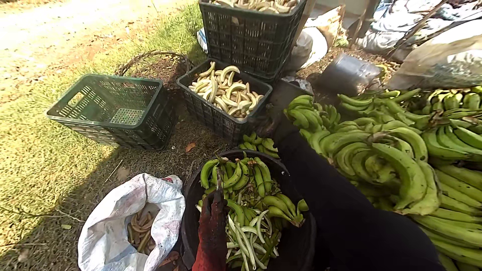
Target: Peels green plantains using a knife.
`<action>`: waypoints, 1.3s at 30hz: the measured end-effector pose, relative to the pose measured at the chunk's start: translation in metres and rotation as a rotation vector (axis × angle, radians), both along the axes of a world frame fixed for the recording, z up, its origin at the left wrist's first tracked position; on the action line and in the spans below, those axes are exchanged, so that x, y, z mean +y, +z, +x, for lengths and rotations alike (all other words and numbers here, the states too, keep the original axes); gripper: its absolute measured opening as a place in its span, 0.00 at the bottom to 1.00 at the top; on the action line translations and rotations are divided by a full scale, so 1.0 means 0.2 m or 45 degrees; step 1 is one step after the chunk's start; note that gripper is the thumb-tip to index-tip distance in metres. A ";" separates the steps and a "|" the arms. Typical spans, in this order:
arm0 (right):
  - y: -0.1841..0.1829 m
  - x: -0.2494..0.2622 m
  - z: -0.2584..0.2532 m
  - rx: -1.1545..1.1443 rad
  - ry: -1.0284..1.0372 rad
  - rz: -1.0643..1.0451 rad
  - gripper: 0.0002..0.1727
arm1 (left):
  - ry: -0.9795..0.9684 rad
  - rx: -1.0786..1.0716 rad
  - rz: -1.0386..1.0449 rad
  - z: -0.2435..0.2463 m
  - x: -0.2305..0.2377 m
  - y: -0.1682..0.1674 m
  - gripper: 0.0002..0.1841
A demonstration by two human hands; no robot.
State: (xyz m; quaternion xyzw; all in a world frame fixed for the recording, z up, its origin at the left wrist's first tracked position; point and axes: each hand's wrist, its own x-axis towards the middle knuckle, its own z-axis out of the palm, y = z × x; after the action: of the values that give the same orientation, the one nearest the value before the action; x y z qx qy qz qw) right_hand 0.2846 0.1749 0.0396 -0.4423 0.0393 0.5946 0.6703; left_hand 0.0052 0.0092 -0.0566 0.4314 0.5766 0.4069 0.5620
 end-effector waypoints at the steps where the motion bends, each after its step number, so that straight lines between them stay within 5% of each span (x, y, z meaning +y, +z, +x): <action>1: -0.01 -0.03 -0.01 -0.003 0.024 -0.035 0.30 | 0.003 -0.017 -0.005 0.00 0.00 0.00 0.21; 5: -0.14 -0.22 0.01 -0.054 0.153 -0.009 0.32 | 0.036 -0.173 0.015 -0.03 0.01 0.00 0.23; 9: -0.43 -0.37 0.01 -0.192 0.261 0.045 0.24 | 0.047 -0.263 -0.013 -0.08 0.00 0.08 0.26; 17: -0.93 -0.72 -0.41 -1.031 1.189 -0.378 0.22 | -0.023 -0.218 0.051 -0.16 -0.03 0.22 0.28; 23: -1.27 -0.77 -0.73 -1.876 1.642 -0.531 0.39 | -0.046 -0.330 0.088 -0.18 -0.08 0.25 0.26; 28: -1.39 -0.77 -0.92 -2.094 1.615 -0.766 0.40 | 0.021 -0.259 0.058 -0.18 -0.07 0.28 0.24; 33: -1.17 -0.98 -0.92 -1.811 1.670 -0.587 0.34 | 0.028 -0.300 0.196 -0.18 -0.07 0.22 0.26; 39: -1.12 -1.26 -0.62 -1.672 1.154 -0.310 0.35 | -0.191 -0.090 0.256 -0.15 -0.08 0.13 0.27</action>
State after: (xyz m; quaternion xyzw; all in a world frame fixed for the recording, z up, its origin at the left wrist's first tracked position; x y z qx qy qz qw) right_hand 0.1610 -0.0765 -0.1838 -0.7442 -0.4812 0.4191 0.1973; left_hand -0.0254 -0.0069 -0.0306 0.5129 0.4788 0.4345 0.5648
